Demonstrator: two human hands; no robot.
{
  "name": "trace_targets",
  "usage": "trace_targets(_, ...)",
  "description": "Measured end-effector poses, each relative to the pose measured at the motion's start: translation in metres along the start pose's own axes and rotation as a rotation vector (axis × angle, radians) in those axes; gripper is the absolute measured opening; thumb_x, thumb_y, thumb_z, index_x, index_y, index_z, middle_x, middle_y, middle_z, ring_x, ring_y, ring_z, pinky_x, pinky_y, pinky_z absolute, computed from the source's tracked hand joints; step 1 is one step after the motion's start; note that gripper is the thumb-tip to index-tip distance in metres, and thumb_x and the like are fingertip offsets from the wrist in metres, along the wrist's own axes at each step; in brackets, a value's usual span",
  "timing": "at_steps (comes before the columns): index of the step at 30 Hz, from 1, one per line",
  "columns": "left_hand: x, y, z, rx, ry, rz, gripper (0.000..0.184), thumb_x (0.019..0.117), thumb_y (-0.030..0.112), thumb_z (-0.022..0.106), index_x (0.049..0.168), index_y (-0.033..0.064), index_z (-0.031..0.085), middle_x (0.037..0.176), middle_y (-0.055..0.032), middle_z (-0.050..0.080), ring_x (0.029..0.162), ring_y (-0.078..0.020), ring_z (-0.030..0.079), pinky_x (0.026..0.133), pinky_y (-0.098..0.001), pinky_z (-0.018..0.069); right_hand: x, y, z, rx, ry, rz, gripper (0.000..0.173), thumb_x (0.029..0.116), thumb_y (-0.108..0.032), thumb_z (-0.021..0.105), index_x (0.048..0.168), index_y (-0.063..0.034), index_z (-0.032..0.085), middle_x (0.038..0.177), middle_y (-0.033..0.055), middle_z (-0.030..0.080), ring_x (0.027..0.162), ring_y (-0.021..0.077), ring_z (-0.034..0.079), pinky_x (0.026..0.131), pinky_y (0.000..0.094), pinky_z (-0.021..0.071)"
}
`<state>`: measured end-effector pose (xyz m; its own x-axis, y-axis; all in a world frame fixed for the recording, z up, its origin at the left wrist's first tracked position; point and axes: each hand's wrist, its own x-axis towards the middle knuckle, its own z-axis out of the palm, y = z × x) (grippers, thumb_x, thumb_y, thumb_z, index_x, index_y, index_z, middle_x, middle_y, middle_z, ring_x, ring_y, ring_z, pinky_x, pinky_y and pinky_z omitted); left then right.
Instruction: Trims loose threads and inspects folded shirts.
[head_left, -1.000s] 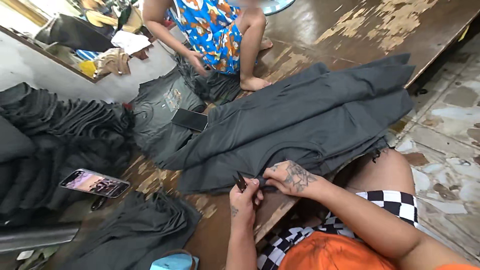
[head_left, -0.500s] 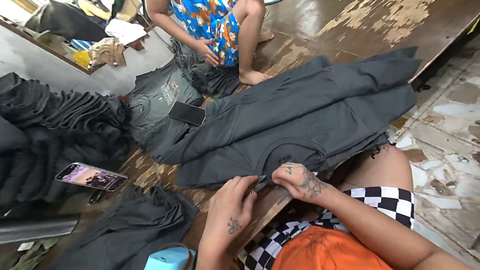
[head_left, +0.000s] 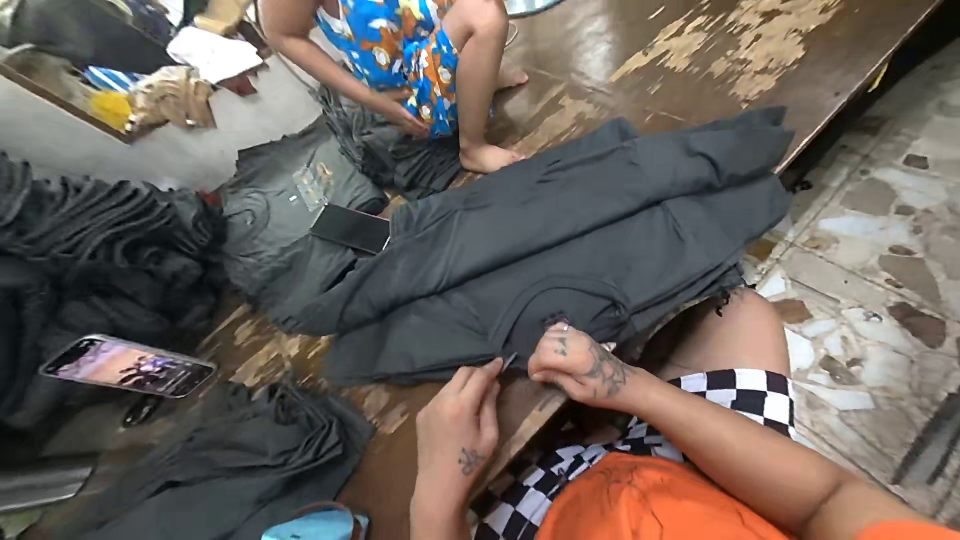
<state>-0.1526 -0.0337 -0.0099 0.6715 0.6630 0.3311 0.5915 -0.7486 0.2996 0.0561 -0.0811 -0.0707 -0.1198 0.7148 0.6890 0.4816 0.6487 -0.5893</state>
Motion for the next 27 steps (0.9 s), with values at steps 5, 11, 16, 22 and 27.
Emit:
trace_targets(5, -0.011, -0.004, 0.011, -0.184, 0.099, -0.166, 0.049, 0.094, 0.023, 0.057, 0.134, -0.0047, 0.06, 0.102, -0.0134, 0.07, 0.082, -0.0198, 0.067, 0.072, -0.0399, 0.0563, 0.008, -0.005, -0.006, -0.026, -0.03, -0.037, 0.056, 0.1023, -0.042, 0.054, 0.066, -0.0007, 0.061, 0.06, 0.0134, 0.061, 0.062, 0.0282, 0.065, 0.083, 0.0431, 0.0539)
trace_targets(11, 0.014, -0.01, 0.003, -0.007, -0.047, -0.435, 0.031, 0.0955, 0.005, 0.058, 0.125, -0.0028, 0.067, 0.102, -0.0217, 0.073, 0.091, -0.0399, 0.071, 0.079, -0.0623, 0.0538, 0.033, -0.009, 0.002, -0.166, -0.214, 0.174, 0.043, 0.0941, 0.0, 0.059, 0.136, -0.0081, 0.064, 0.1, 0.0235, 0.072, 0.096, 0.0448, 0.07, 0.087, 0.0583, 0.0529)
trace_targets(16, 0.016, -0.021, 0.012, -0.268, 0.114, -0.512, 0.023, 0.1031, 0.013, 0.052, 0.103, -0.0073, 0.064, 0.081, -0.0085, 0.064, 0.074, -0.0107, 0.06, 0.071, -0.0305, 0.0497, 0.041, -0.004, -0.009, 0.001, -0.381, 0.216, 0.045, 0.0951, 0.004, 0.049, 0.129, -0.0145, 0.073, 0.101, 0.0256, 0.071, 0.098, 0.0452, 0.067, 0.09, 0.0612, 0.0479)
trace_targets(22, 0.018, -0.021, 0.014, -0.294, 0.087, -0.541, 0.02, 0.1019, 0.014, 0.054, 0.101, -0.0042, 0.064, 0.078, -0.0029, 0.061, 0.07, -0.0054, 0.056, 0.068, -0.0251, 0.0465, 0.056, -0.01, -0.011, -0.122, -0.595, 0.314, 0.032, 0.0982, -0.005, 0.056, 0.127, -0.0004, 0.068, 0.114, 0.0273, 0.069, 0.11, 0.0456, 0.065, 0.098, 0.0619, 0.0441)
trace_targets(27, 0.017, -0.021, 0.015, -0.295, 0.077, -0.515, 0.019, 0.1006, 0.013, 0.057, 0.1, -0.0041, 0.065, 0.079, -0.0029, 0.062, 0.071, -0.0045, 0.056, 0.068, -0.0247, 0.047, 0.042, 0.008, 0.005, -0.193, -0.17, 0.087, 0.02, 0.0973, -0.011, 0.06, 0.088, 0.0021, 0.072, 0.075, 0.0182, 0.07, 0.072, 0.0359, 0.073, 0.065, 0.0513, 0.0565)
